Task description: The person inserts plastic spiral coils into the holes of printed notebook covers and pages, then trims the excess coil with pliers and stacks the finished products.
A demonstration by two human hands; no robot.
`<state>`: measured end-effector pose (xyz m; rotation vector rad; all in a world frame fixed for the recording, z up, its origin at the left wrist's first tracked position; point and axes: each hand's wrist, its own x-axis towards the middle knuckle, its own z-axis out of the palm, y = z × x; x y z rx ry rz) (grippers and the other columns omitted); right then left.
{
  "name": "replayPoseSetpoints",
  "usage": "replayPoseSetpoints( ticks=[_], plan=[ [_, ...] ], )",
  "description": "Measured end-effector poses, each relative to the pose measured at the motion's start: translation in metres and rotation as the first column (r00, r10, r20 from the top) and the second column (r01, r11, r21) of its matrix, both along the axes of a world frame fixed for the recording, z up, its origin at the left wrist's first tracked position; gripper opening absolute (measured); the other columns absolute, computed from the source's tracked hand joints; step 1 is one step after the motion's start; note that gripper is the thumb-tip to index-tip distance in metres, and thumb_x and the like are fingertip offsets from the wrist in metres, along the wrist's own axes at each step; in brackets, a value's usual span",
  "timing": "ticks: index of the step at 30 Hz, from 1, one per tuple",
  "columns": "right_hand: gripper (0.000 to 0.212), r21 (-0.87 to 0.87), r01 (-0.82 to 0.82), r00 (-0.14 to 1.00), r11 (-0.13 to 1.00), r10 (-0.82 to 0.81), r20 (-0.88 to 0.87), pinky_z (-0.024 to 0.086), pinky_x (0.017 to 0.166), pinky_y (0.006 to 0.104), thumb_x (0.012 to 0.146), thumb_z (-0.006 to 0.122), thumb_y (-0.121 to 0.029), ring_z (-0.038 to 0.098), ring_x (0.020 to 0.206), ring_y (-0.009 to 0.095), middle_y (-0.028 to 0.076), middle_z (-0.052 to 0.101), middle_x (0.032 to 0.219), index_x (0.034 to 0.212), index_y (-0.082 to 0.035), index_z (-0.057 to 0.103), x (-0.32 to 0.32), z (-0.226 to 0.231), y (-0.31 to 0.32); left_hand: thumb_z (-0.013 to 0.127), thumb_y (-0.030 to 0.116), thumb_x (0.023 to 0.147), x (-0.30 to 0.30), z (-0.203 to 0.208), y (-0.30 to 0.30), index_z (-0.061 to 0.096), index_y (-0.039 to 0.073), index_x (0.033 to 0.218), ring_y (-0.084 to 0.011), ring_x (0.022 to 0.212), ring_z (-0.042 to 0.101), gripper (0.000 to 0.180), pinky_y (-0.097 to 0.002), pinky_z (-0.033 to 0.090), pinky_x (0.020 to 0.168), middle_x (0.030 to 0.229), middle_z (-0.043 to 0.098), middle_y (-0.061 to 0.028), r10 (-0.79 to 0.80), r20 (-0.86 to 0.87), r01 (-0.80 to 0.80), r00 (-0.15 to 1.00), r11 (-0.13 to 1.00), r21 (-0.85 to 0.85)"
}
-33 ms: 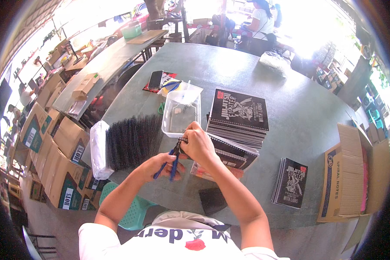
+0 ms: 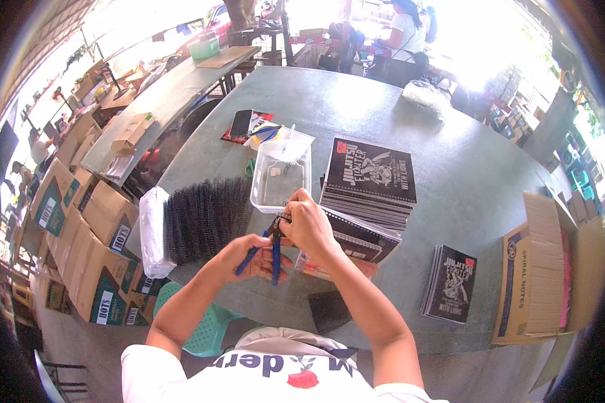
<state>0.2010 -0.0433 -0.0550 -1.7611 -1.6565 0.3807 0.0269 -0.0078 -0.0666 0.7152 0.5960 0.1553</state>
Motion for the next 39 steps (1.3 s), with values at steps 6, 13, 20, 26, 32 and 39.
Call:
replayPoseSetpoints(
  ticks=[6, 13, 20, 26, 32, 39],
  plan=[
    [0.023, 0.020, -0.012, 0.996, 1.000, 0.010, 0.085, 0.049, 0.076, 0.0366, 0.069, 0.067, -0.012, 0.060, 0.087, 0.031, 0.013, 0.056, 0.103, 0.088, 0.001, 0.066, 0.001, -0.006, 0.005, 0.046, 0.029, 0.091, 0.003, -0.018, 0.004, 0.049, 0.001, 0.120, -0.0236, 0.073, 0.060, 0.041, -0.0332, 0.048, 0.066, 0.082, 0.059, -0.0100, 0.282, -0.408, 0.359, 0.868, 0.211, 0.909],
    [0.038, 0.029, -0.210, 0.968, 0.977, 0.203, 0.144, 0.050, 0.076, 0.0373, 0.071, 0.063, -0.005, 0.060, 0.090, 0.031, 0.012, 0.054, 0.106, 0.110, -0.007, 0.059, 0.000, 0.004, -0.012, 0.050, 0.034, 0.090, -0.030, -0.061, 0.013, 0.048, 0.007, 0.125, -0.0106, 0.072, 0.054, 0.044, -0.0266, 0.045, 0.064, 0.081, 0.053, -0.0029, 0.002, -0.340, 0.227, 0.940, 0.742, 0.631],
    [0.029, 0.113, -0.048, 0.947, 0.992, 0.009, 0.321, 0.049, 0.075, 0.0380, 0.076, 0.057, -0.003, 0.061, 0.087, 0.032, 0.015, 0.062, 0.097, 0.105, -0.006, 0.058, 0.033, -0.001, -0.115, 0.058, 0.028, 0.081, -0.016, -0.091, -0.012, 0.053, 0.003, 0.116, -0.0335, 0.096, 0.055, 0.043, -0.0417, 0.044, 0.083, 0.102, 0.056, -0.0190, 0.338, -0.508, 0.512, 0.792, 0.085, 0.855],
    [0.016, 0.306, 0.493, 0.824, 0.814, -0.550, 0.136, 0.047, 0.074, 0.0371, 0.071, 0.066, -0.002, 0.060, 0.083, 0.032, 0.015, 0.063, 0.086, 0.087, -0.002, 0.064, 0.121, 0.052, -0.187, 0.059, 0.027, 0.078, -0.012, -0.115, -0.011, 0.054, 0.002, 0.114, -0.0371, 0.092, 0.053, 0.044, -0.0448, 0.042, 0.083, 0.099, 0.055, -0.0193, 0.390, -0.429, 0.470, 0.815, -0.011, 0.883],
    [0.021, 0.396, 0.723, 0.543, 0.567, -0.820, 0.183, 0.043, 0.086, 0.0353, 0.068, 0.065, 0.006, 0.056, 0.099, 0.028, 0.011, 0.061, 0.097, 0.088, -0.002, 0.063, 0.179, 0.042, -0.273, 0.060, 0.023, 0.077, 0.002, -0.113, -0.012, 0.055, 0.001, 0.111, -0.0376, 0.090, 0.053, 0.041, -0.0429, 0.042, 0.080, 0.094, 0.055, -0.0207, 0.434, -0.391, 0.441, 0.811, -0.015, 0.898],
    [0.042, -0.085, 0.951, 0.283, 0.298, -0.947, -0.153, 0.035, 0.100, 0.0379, 0.083, 0.054, -0.002, 0.045, 0.122, 0.034, 0.023, 0.054, 0.121, 0.125, 0.001, 0.049, 0.272, -0.119, -0.371, 0.059, 0.024, 0.079, 0.006, -0.120, -0.012, 0.053, 0.001, 0.112, -0.0363, 0.093, 0.051, 0.041, -0.0432, 0.040, 0.084, 0.097, 0.054, -0.0195, 0.432, -0.336, 0.355, 0.837, 0.039, 0.934]
  ],
)
